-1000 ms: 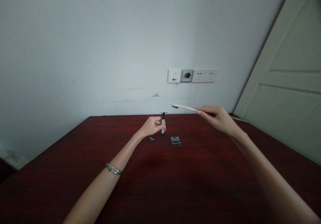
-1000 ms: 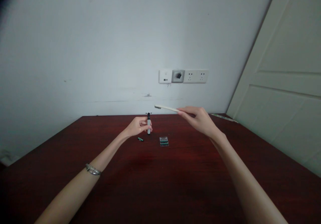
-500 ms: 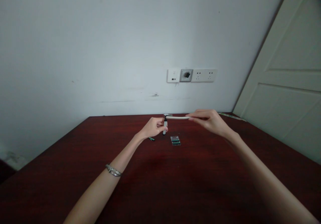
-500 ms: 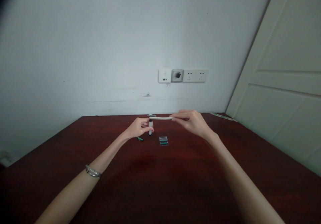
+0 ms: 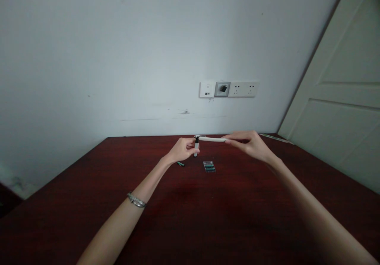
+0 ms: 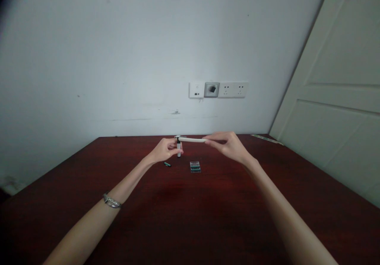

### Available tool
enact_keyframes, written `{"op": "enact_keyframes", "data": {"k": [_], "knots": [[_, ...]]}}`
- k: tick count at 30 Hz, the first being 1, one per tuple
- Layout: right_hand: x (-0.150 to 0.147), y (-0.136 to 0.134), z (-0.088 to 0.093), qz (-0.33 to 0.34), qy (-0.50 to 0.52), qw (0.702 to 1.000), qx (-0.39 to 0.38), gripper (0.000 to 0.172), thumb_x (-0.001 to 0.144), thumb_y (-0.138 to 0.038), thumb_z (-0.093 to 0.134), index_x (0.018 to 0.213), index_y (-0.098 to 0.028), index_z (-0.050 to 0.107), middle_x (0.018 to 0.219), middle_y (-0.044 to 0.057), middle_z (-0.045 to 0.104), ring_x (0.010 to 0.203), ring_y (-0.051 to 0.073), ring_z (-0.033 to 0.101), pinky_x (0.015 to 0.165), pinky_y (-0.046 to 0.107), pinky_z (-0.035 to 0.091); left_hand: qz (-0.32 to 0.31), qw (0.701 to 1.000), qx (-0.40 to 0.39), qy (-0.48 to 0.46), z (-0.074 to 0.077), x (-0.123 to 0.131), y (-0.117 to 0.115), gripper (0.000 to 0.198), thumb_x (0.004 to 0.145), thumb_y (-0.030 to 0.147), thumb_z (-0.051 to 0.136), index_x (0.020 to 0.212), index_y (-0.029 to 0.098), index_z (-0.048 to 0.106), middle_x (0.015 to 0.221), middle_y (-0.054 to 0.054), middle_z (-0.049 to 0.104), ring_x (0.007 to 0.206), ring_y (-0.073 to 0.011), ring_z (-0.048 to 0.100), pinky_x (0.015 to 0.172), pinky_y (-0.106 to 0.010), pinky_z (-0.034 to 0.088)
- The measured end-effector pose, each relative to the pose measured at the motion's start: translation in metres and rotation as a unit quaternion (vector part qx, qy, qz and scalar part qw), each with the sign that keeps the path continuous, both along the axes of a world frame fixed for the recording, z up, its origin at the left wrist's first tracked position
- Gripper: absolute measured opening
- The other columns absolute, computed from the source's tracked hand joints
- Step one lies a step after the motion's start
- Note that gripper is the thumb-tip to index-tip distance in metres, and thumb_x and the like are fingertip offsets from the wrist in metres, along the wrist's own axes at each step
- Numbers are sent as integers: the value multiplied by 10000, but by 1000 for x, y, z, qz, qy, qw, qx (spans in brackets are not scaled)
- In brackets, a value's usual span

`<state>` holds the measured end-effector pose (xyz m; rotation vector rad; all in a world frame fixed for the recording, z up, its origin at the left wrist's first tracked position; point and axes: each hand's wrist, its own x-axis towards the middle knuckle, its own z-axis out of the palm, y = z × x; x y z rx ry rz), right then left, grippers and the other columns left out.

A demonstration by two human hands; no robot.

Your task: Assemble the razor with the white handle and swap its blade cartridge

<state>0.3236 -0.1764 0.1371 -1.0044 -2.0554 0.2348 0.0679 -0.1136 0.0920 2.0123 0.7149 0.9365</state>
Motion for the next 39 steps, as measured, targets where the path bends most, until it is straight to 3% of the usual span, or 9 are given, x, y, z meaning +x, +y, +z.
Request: {"op": "enact_keyframes", "data": {"k": [11,19,26,33,39], "knots": [[-18,-9,4,33,29,999,-15,251,817,-376,597,940,-208,737,942,62,730,830,217,668,747,334,515,10,1000,17,16,-1,2,1,71,694,169,640,677,120,591,637,-18,643,625,-125,610,661,-250,487],[8,-1,2,-36,29,996,-72,278,788,-416,624,911,-196,744,941,62,733,864,257,671,775,365,516,10,1000,-6,2,-3,-4,3,75,692,161,636,708,105,588,709,-56,658,658,-138,625,683,-270,488],[-16,-5,1,17,17,998,-59,263,799,-385,615,954,-209,735,993,43,723,915,238,663,825,351,507,21,999,41,27,-5,-1,4,77,706,173,628,671,119,584,630,-11,623,608,-116,590,630,-236,470],[16,8,-3,-75,37,991,-109,333,784,-437,610,951,-180,739,973,57,726,912,274,665,810,367,515,26,1000,3,-7,-7,-9,11,108,682,185,656,715,101,596,700,-46,655,645,-132,621,672,-264,487],[0,0,1,-16,43,995,-90,347,820,-403,577,1089,-213,687,1112,48,678,997,257,640,872,375,502,25,1000,0,1,-7,-7,9,94,683,175,650,716,103,599,705,-50,666,649,-137,631,672,-264,491]]}}
